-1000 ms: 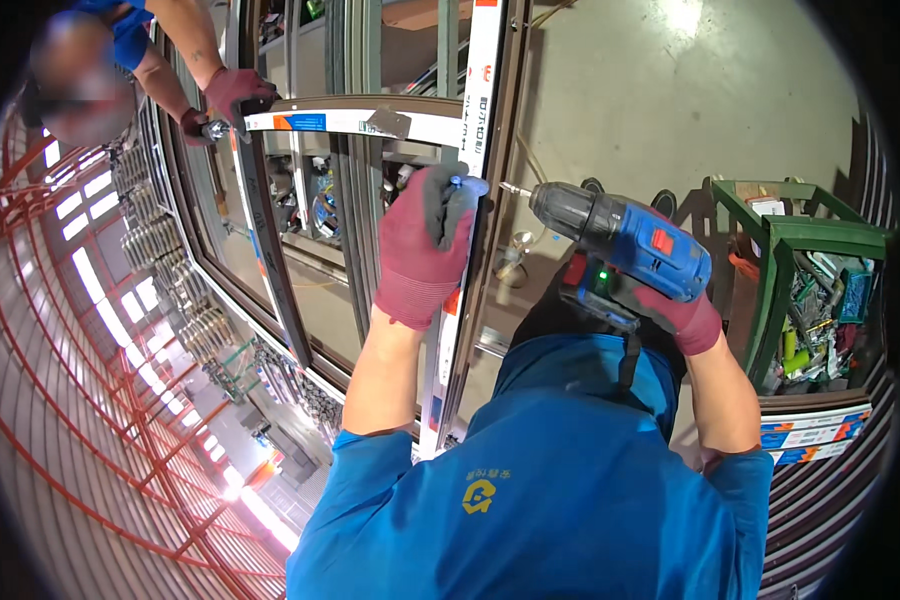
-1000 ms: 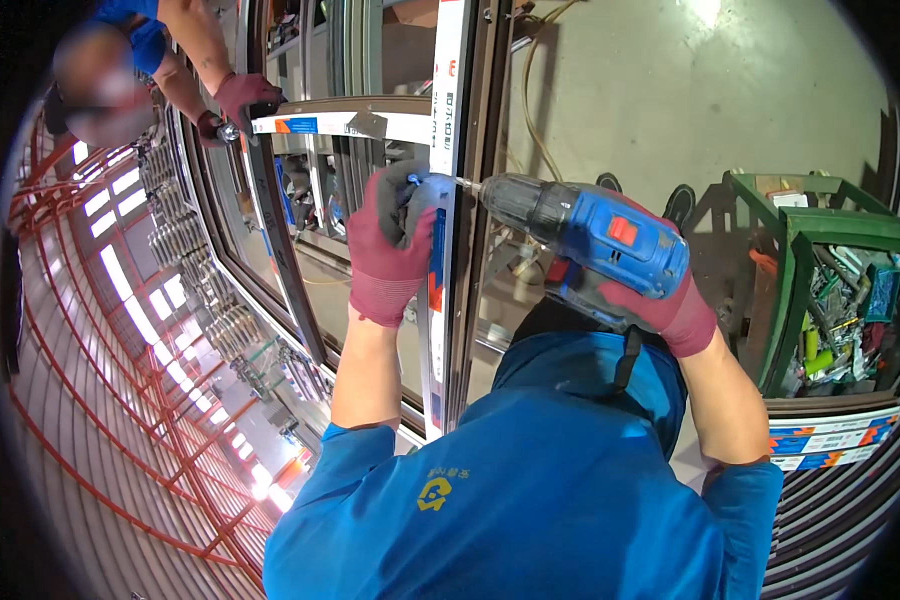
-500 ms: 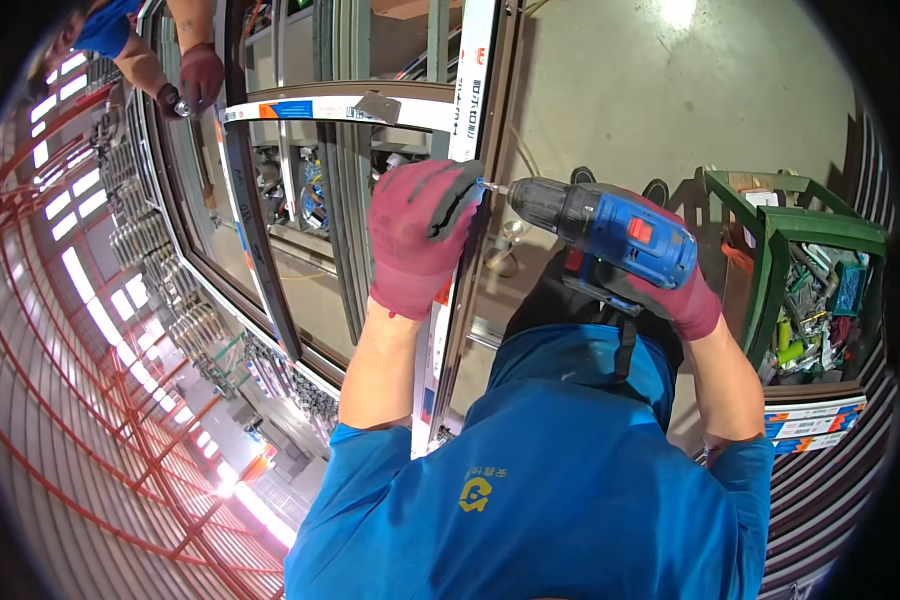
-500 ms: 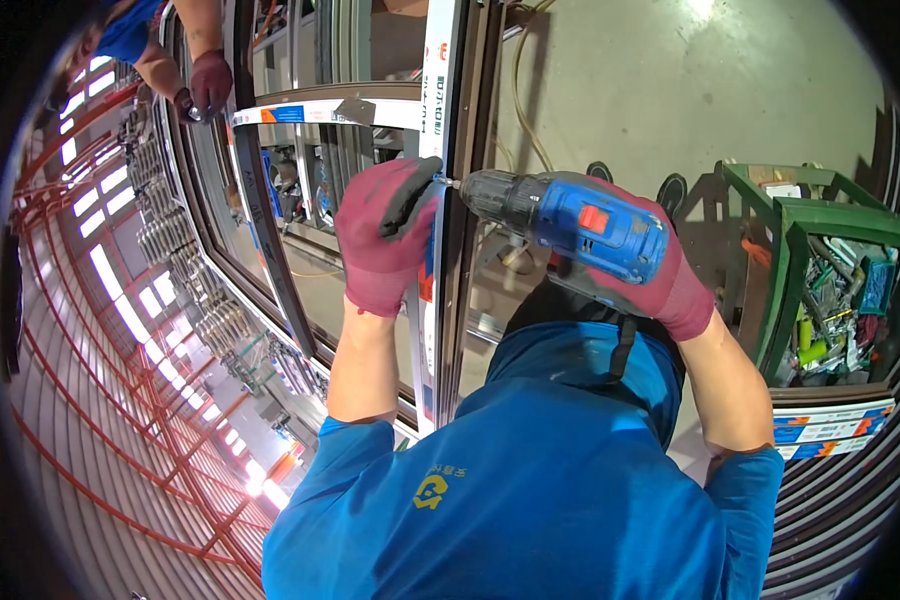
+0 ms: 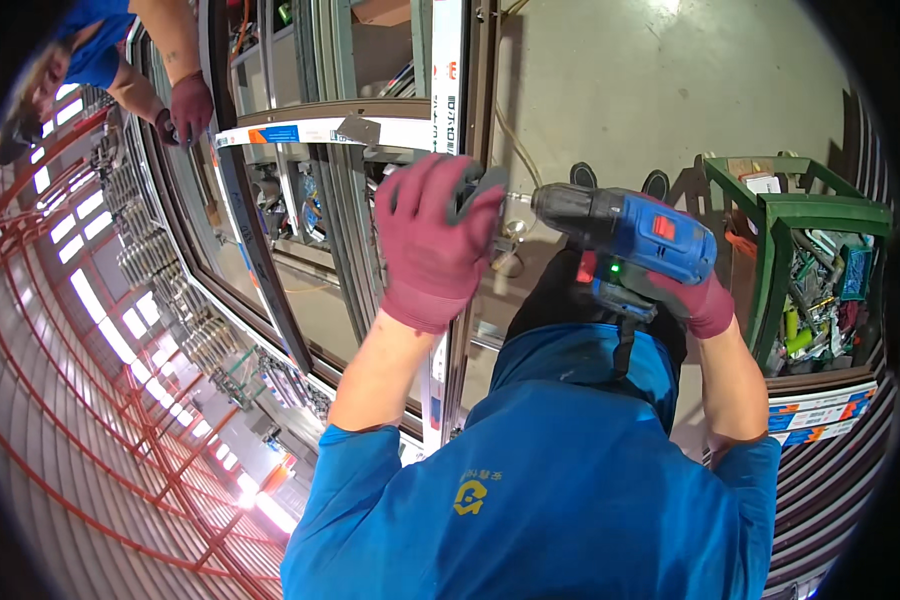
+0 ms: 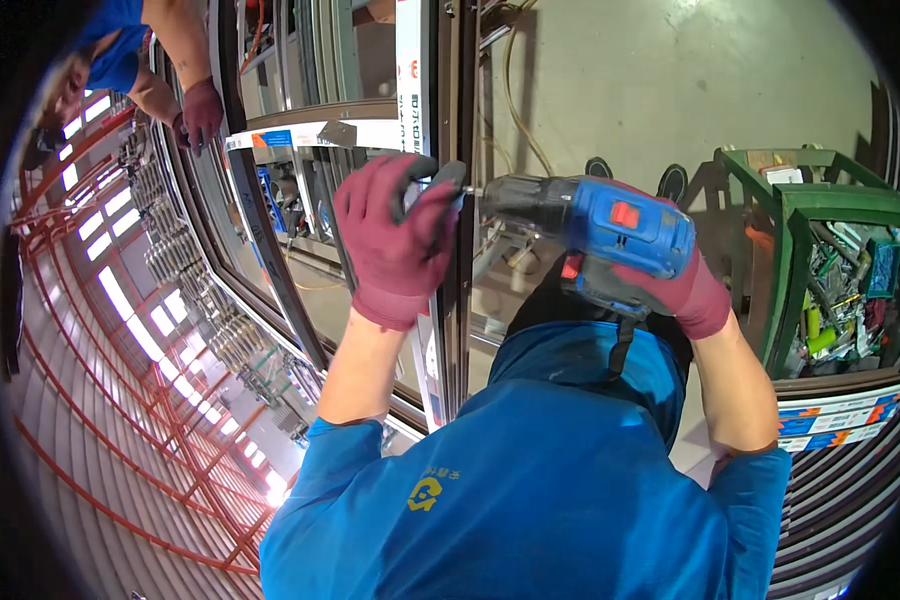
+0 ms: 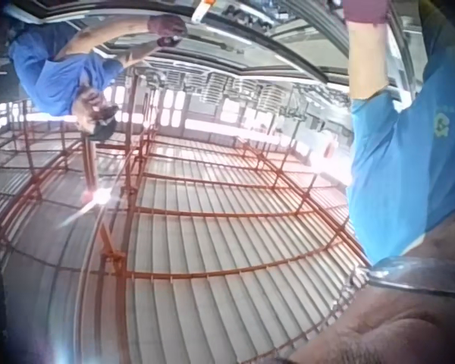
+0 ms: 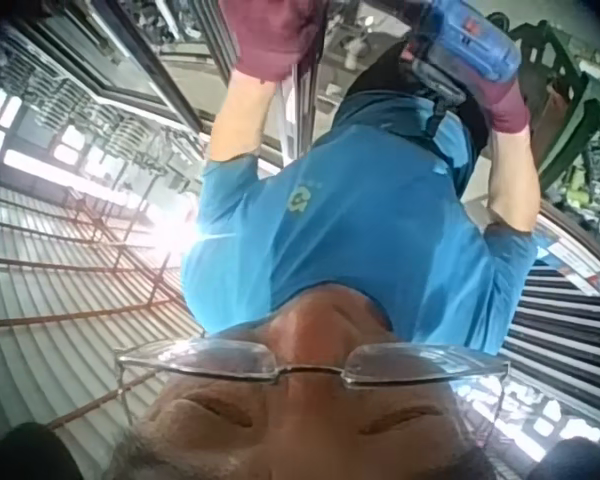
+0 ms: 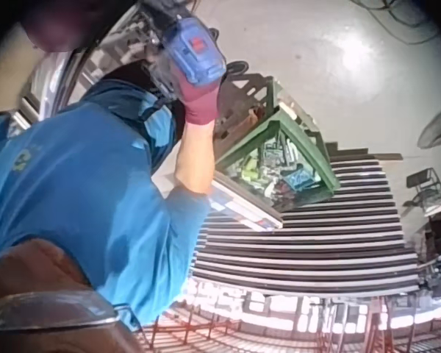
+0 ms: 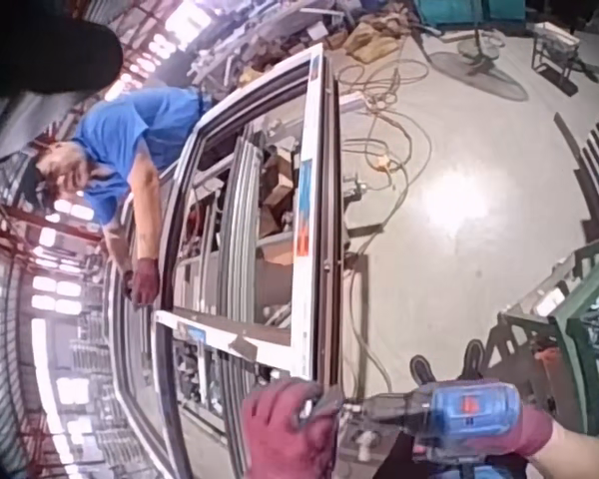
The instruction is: Assembling and securing components of metal window frames using a power drill and hammer.
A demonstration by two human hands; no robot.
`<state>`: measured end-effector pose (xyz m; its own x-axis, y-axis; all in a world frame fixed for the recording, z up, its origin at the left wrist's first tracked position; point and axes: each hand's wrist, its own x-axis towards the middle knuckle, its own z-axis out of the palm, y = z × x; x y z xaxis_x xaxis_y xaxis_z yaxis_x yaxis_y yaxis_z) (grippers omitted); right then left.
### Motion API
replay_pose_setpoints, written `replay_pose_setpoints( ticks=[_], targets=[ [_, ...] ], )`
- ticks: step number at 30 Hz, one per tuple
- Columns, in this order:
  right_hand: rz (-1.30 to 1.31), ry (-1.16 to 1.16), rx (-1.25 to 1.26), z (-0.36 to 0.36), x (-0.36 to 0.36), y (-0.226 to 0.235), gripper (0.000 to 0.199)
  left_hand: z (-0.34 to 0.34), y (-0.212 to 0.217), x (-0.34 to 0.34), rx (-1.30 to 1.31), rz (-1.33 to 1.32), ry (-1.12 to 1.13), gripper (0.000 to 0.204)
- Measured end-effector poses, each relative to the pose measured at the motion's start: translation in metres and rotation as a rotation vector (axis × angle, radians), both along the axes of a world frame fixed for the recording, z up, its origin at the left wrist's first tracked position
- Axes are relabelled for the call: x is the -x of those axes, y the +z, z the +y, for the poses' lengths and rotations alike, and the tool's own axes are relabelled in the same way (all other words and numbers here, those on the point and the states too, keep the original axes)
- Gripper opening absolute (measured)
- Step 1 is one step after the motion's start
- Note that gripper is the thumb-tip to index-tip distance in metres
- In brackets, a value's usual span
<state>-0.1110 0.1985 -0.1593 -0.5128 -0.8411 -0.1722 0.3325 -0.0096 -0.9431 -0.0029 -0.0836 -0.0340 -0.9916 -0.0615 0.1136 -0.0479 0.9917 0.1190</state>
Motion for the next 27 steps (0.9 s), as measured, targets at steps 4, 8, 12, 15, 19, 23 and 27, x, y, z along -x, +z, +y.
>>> replay_pose_setpoints(
  ticks=[4,8,12,15,19,23,27],
  targets=[
    [0.187,-0.166,-0.047,0.000,-0.007,-0.029,0.036,0.027,-0.016,0.009,-0.004,0.010,0.164,0.040],
    [0.219,-0.331,-0.033,-0.021,-0.009,-0.033,0.016,0.050,-0.048,0.019,-0.236,0.042,0.289,0.037],
    [-0.160,-0.071,-0.138,-0.018,0.009,-0.034,0.037,0.048,-0.068,0.025,-0.287,-0.014,0.379,0.041],
    [-0.298,-0.131,-0.096,-0.035,0.011,-0.021,0.028,0.045,-0.072,0.026,-0.255,-0.063,0.393,0.043],
    [-0.438,-0.196,-0.093,-0.043,0.014,-0.019,0.026,0.039,-0.073,0.029,-0.217,-0.106,0.395,0.044],
    [-0.410,-0.144,-0.091,-0.050,0.023,-0.013,0.028,0.035,-0.075,0.031,-0.226,-0.087,0.396,0.045],
    [-0.399,-0.075,-0.098,-0.053,0.027,-0.022,0.031,0.034,-0.076,0.030,-0.199,-0.087,0.407,0.046]
  ],
)
